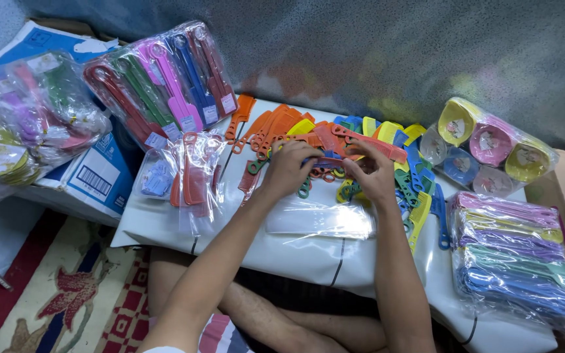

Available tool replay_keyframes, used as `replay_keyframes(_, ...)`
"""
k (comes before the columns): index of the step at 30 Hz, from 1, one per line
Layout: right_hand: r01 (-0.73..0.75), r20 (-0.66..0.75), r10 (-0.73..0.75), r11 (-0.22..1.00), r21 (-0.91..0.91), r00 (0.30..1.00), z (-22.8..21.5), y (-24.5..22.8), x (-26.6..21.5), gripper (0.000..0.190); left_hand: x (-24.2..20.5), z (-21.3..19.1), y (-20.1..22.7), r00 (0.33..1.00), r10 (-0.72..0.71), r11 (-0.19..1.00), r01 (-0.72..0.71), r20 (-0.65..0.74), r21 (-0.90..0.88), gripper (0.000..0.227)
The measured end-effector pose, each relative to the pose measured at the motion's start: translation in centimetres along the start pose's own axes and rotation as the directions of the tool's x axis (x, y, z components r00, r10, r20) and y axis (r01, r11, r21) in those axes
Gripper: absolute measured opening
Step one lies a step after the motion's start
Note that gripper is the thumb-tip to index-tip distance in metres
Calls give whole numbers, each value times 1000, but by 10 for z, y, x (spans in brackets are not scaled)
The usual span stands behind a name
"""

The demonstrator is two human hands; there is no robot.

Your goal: Packaging small plastic toy components into individual plastic bags

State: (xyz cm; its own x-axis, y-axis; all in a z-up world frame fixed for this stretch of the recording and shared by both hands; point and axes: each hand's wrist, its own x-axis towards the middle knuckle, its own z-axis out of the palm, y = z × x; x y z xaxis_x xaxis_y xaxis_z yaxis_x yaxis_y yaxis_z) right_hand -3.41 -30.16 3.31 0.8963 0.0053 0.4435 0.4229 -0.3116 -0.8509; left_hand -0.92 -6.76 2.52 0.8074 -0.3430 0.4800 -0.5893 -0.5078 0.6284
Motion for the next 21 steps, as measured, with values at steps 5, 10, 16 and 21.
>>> replay_keyframes(5, -55, 89, 53, 998, 13, 995, -5, 7, -4, 20, -8, 0, 8, 999, -49, 999, 49, 13, -19, 20)
replay_keyframes(10, -90, 51, 90, 996, -5, 995, -12, 9, -5, 11, -43, -64, 62, 990, -139, 975, 135, 10, 174, 50)
replay_keyframes(16, -79, -76, 77, 996, -26, 994, -15, 3, -7, 14, -114, -145, 62, 883, -390, 752, 469, -261, 463, 67)
replay_keyframes(21, -62, -94, 52, 993, -105, 994, -14, 9, -7, 15, -131, -140, 30, 852, -431, 704, 523, -297, 480, 86)
